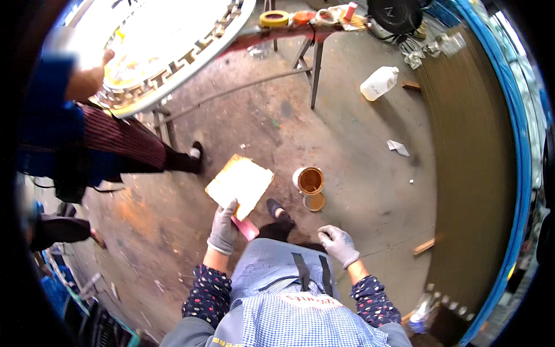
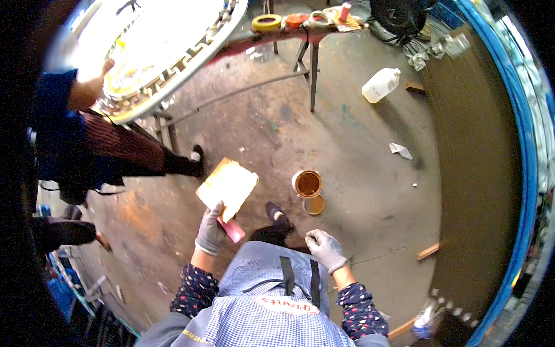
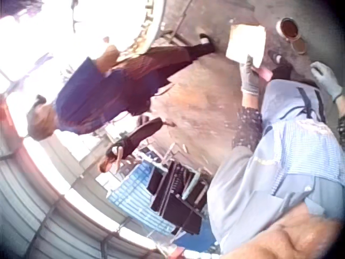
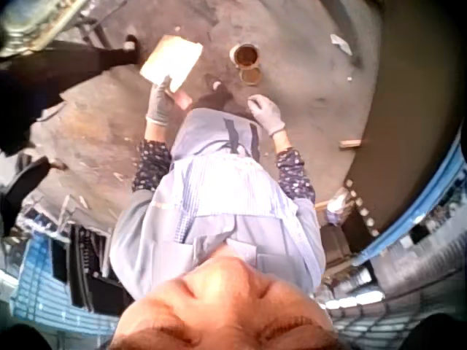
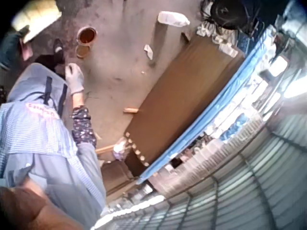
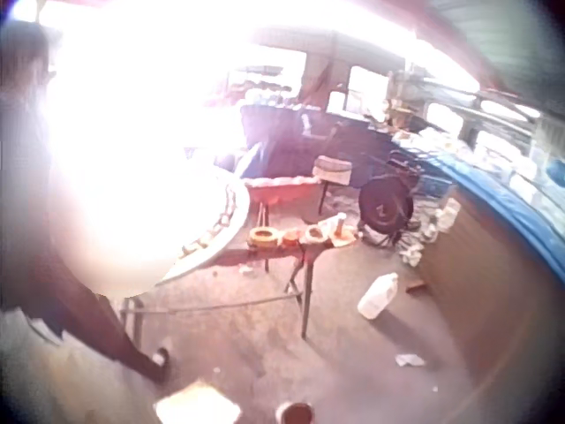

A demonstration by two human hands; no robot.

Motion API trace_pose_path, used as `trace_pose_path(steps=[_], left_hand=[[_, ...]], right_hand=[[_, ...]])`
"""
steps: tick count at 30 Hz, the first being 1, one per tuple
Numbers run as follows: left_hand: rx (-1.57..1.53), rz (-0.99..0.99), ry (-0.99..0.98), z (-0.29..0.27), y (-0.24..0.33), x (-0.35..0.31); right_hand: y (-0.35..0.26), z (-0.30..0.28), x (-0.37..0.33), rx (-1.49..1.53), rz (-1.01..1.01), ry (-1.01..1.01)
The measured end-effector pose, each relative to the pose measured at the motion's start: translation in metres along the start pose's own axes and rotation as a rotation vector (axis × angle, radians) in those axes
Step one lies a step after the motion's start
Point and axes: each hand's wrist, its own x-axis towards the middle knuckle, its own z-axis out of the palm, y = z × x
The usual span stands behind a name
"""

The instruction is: The person uses shears to trim a pink sponge, then dips a cardboard piece into a bucket of gold paint. They use the sponge to apply the gold paint to the raised edges of a large circular decorative sign featuring a Chinese character.

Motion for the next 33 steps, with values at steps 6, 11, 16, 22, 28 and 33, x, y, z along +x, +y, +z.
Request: trace_pose_path(steps=[6, 11, 16, 22, 28, 33], left_hand=[[-0.233, -0.053, 0.236, 0.03, -0.096, 0.069], [-0.129, -0.001, 0.408, 0.0, -0.189, 0.12], [-0.047, 0.074, 0.572, -0.052, -0.308, 0.191], [-0.154, 0.004, 0.678, -0.094, -0.354, 0.2], [-0.242, -0.123, 0.734, -0.103, -0.38, 0.196], [-0.279, -0.093, 0.751, -0.103, -0.375, 0.203]], right_hand=[[0.071, -0.016, 0.091, -0.098, 0.165, -0.238], [0.143, 0.008, 0.229, -0.362, 0.115, -0.291], [0.278, 0.114, 0.393, -0.611, 0.006, -0.382], [0.279, 0.223, 0.459, -0.875, -0.012, -0.517], [0.286, 0.273, 0.47, -1.113, 0.175, -0.741], [0.286, 0.282, 0.482, -1.172, 0.16, -0.746]])
